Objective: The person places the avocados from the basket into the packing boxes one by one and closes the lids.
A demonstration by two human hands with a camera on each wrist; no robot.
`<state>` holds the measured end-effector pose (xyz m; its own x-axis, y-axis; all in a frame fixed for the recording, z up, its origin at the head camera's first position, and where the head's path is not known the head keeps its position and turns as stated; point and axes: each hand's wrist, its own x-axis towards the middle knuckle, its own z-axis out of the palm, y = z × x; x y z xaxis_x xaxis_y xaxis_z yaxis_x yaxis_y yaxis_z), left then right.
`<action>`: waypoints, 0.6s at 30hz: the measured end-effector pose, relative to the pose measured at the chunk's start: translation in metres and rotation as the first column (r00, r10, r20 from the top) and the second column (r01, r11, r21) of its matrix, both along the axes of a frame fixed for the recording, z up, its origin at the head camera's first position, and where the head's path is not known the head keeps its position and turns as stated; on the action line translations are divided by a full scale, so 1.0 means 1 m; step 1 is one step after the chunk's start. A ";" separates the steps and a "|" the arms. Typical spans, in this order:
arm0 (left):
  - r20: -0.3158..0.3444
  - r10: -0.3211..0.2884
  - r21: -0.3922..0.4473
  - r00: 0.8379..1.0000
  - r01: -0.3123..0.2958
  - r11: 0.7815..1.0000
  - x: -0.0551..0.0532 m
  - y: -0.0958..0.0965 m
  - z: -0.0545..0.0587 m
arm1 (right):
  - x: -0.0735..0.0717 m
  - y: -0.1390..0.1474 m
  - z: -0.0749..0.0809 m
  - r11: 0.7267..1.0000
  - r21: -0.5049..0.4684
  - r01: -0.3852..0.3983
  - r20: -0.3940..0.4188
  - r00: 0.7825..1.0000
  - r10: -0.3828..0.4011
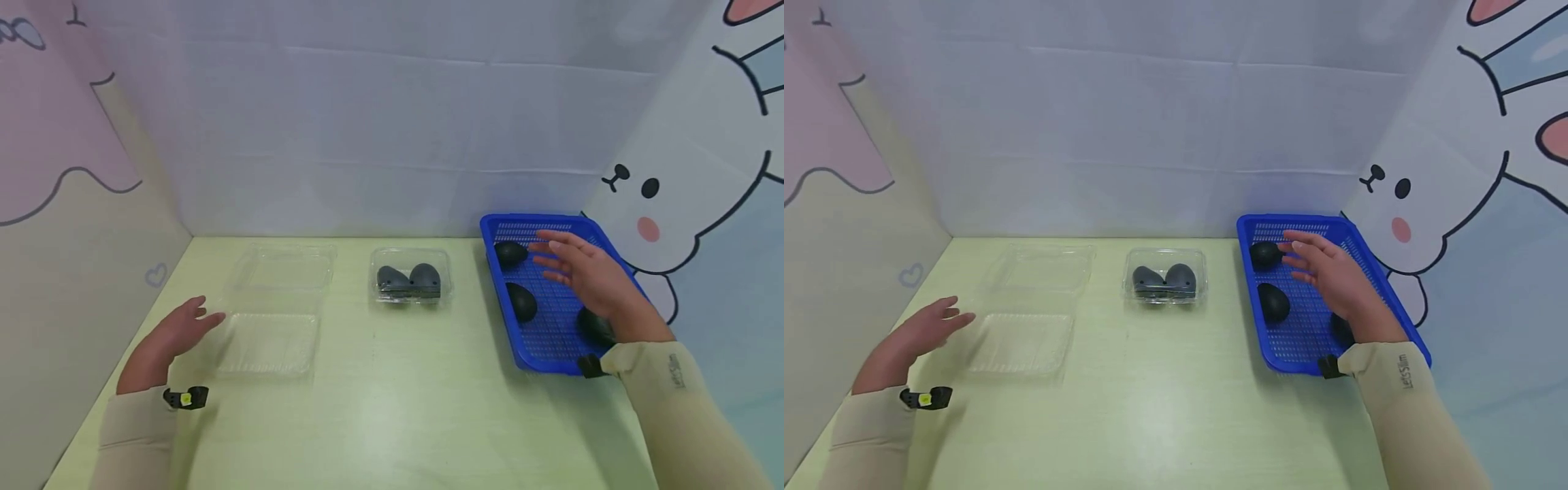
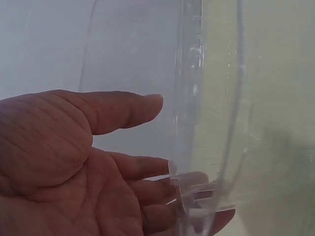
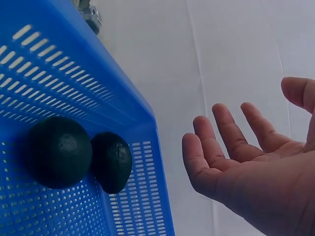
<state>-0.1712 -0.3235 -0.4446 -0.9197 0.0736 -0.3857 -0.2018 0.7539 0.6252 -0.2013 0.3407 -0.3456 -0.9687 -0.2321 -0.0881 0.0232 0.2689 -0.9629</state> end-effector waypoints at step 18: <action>-0.013 0.034 0.146 0.999 -0.032 0.989 0.004 0.004 -0.012 | -0.027 -0.003 0.006 0.989 0.093 0.111 0.012 0.994 -0.113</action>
<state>-0.1668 -0.3197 -0.4562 -0.9283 0.0976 -0.3589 -0.2146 0.6477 0.7310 -0.2279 0.3377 -0.3399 -0.9863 -0.1124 -0.1207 0.0741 0.3513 -0.9333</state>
